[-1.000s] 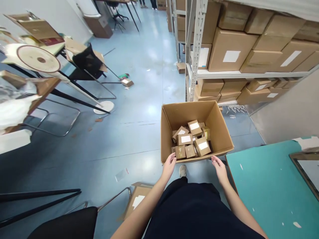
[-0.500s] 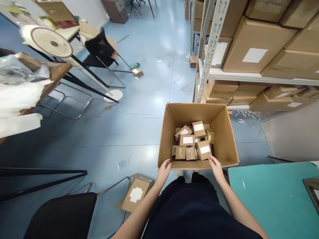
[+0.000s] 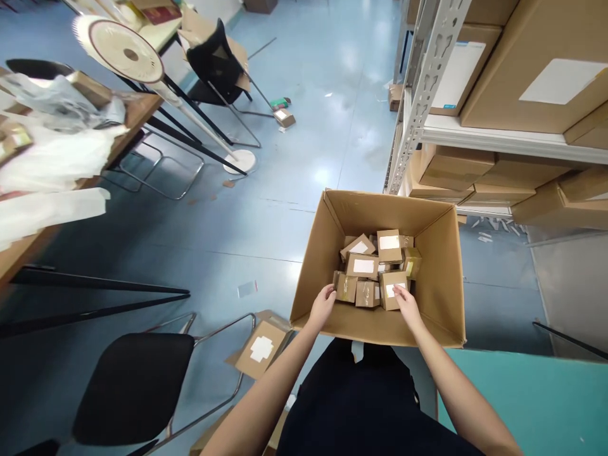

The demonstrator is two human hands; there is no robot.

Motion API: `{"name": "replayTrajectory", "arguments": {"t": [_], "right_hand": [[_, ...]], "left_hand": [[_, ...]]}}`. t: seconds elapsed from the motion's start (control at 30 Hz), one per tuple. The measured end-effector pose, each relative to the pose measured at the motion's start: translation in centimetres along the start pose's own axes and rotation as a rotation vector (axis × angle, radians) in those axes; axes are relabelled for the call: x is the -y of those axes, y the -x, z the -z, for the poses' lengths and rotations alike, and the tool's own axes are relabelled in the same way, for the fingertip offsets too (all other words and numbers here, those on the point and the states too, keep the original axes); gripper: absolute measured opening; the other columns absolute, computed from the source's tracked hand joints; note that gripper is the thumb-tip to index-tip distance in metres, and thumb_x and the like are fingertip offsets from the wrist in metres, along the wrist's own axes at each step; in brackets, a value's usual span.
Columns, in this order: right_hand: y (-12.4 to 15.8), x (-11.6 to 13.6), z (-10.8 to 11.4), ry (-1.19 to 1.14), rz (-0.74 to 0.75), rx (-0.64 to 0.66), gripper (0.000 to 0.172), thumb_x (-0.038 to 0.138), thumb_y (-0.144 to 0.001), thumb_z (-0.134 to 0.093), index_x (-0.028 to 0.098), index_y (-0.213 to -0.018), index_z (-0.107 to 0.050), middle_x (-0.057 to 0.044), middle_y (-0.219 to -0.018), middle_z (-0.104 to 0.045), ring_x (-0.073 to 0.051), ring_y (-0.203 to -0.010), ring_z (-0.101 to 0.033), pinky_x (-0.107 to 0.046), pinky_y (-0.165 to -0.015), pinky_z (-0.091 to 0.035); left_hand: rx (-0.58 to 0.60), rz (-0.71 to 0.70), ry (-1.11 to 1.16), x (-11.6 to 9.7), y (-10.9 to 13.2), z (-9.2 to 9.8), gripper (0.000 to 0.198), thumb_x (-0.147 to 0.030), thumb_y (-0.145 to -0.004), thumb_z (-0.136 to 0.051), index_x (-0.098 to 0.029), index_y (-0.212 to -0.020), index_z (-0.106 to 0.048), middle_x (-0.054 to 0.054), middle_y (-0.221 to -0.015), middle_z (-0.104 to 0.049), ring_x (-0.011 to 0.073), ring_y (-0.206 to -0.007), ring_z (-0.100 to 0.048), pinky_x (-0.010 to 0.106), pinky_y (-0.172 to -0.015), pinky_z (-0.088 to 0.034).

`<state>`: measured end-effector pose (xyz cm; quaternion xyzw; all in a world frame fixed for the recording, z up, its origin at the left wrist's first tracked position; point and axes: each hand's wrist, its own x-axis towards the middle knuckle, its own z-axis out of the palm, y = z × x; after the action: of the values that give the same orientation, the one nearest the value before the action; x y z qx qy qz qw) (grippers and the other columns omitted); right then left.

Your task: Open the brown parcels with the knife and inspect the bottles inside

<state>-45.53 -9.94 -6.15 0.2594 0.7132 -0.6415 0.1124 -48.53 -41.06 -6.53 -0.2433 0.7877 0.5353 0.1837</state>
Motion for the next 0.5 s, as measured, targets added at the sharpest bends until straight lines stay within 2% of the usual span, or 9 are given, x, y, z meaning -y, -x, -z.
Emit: {"name": "replayTrajectory", "arguments": {"t": [0.13, 0.23, 0.33, 0.5], "right_hand": [[-3.8, -0.2, -1.2, 0.001, -0.045, -0.012, 0.048, 0.057, -0.071, -0.073, 0.025, -0.107, -0.077, -0.012, -0.119, -0.076, -0.032, -0.118, -0.068, -0.051, -0.107, -0.049], [-7.9, -1.2, -2.3, 0.050, -0.072, -0.036, 0.044, 0.055, -0.072, -0.071, 0.026, -0.105, -0.078, -0.010, -0.115, -0.077, -0.031, -0.113, -0.069, -0.050, -0.100, -0.053], [-12.4, -3.4, -3.5, 0.088, -0.081, -0.056, 0.042, 0.051, -0.073, -0.069, 0.023, -0.103, -0.078, -0.008, -0.105, -0.079, -0.028, -0.105, -0.070, -0.047, -0.097, -0.053], [-19.1, -9.9, -6.0, 0.146, -0.099, -0.096, 0.042, 0.050, -0.080, -0.059, 0.020, -0.103, -0.076, -0.005, -0.093, -0.077, -0.024, -0.095, -0.069, -0.042, -0.093, -0.053]], "left_hand": [[0.042, 0.036, 0.070, -1.8, -3.5, -2.2, 0.030, -0.031, -0.087, -0.062, -0.021, -0.114, -0.071, 0.011, -0.127, -0.072, 0.0267, -0.122, -0.065, 0.041, -0.110, -0.046], [0.021, 0.138, 0.086, -2.0, -7.1, -4.3, 0.026, -0.031, -0.085, -0.065, -0.021, -0.108, -0.073, 0.011, -0.123, -0.073, 0.0278, -0.122, -0.065, 0.041, -0.109, -0.046], [0.015, 0.202, 0.066, -0.7, -11.3, -6.8, 0.025, -0.032, -0.085, -0.065, -0.021, -0.106, -0.073, 0.012, -0.121, -0.074, 0.0297, -0.120, -0.066, 0.043, -0.107, -0.047], [0.004, 0.267, 0.022, 4.0, -18.9, -10.0, 0.034, -0.034, -0.086, -0.067, -0.016, -0.115, -0.070, 0.018, -0.132, -0.068, 0.0336, -0.128, -0.060, 0.045, -0.109, -0.044]]}}
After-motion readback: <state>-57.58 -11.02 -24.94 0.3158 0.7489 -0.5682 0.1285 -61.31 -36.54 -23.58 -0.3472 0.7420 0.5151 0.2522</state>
